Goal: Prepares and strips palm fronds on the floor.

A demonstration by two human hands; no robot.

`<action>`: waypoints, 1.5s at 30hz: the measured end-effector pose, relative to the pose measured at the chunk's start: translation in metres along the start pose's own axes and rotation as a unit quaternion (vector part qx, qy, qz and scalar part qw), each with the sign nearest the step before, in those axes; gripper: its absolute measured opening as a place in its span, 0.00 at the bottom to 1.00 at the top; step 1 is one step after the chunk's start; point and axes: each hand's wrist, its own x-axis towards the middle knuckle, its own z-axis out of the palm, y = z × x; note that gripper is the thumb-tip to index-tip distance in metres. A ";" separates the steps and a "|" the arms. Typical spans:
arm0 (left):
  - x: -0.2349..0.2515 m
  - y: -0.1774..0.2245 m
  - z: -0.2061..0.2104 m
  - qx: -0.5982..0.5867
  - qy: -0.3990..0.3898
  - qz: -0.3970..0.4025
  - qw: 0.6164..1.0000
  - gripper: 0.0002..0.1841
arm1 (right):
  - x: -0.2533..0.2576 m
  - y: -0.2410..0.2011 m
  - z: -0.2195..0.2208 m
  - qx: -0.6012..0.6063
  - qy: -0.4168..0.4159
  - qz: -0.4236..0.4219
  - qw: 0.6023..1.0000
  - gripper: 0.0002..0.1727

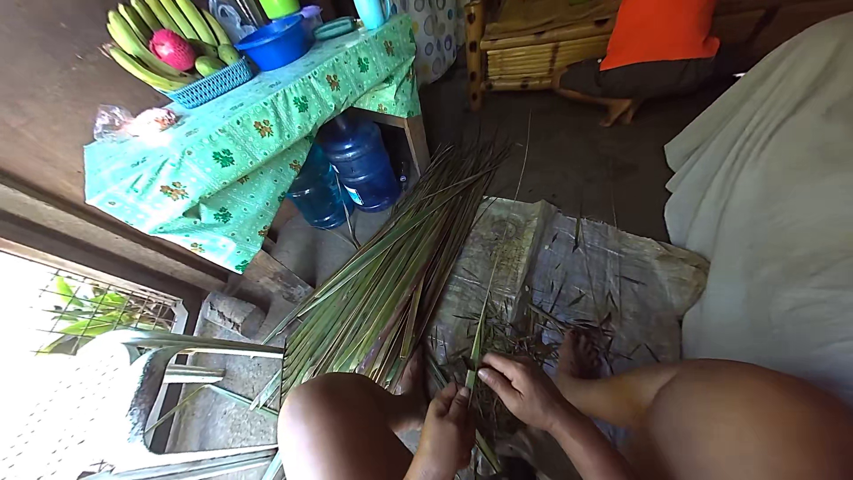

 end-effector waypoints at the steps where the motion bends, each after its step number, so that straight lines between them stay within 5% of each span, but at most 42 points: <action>1: -0.003 0.000 0.000 -0.006 -0.011 -0.008 1.000 0.15 | 0.001 0.003 -0.001 -0.009 0.014 0.001 1.000 0.24; 10: -0.022 -0.010 -0.001 -0.034 -0.073 -0.054 0.995 0.17 | 0.013 0.025 -0.026 0.030 0.106 0.103 0.989 0.23; 19: 0.006 0.013 -0.007 -0.069 -0.063 -0.044 0.995 0.19 | -0.004 -0.015 0.001 0.132 -0.036 0.026 0.990 0.22; 29: -0.009 -0.006 -0.012 -0.162 -0.175 -0.091 0.967 0.18 | 0.004 0.007 -0.009 0.050 0.066 0.064 0.995 0.24; 35: -0.020 -0.020 -0.017 -0.131 -0.211 -0.109 0.963 0.17 | 0.018 0.027 -0.027 0.202 0.143 0.158 0.956 0.20; 40: -0.029 -0.031 -0.024 -0.069 -0.173 -0.085 0.979 0.17 | 0.021 0.023 -0.035 0.343 0.195 0.239 0.887 0.19; 45: -0.035 -0.035 -0.023 0.013 -0.114 -0.026 0.993 0.14 | 0.024 0.025 -0.038 0.300 0.219 0.214 0.903 0.17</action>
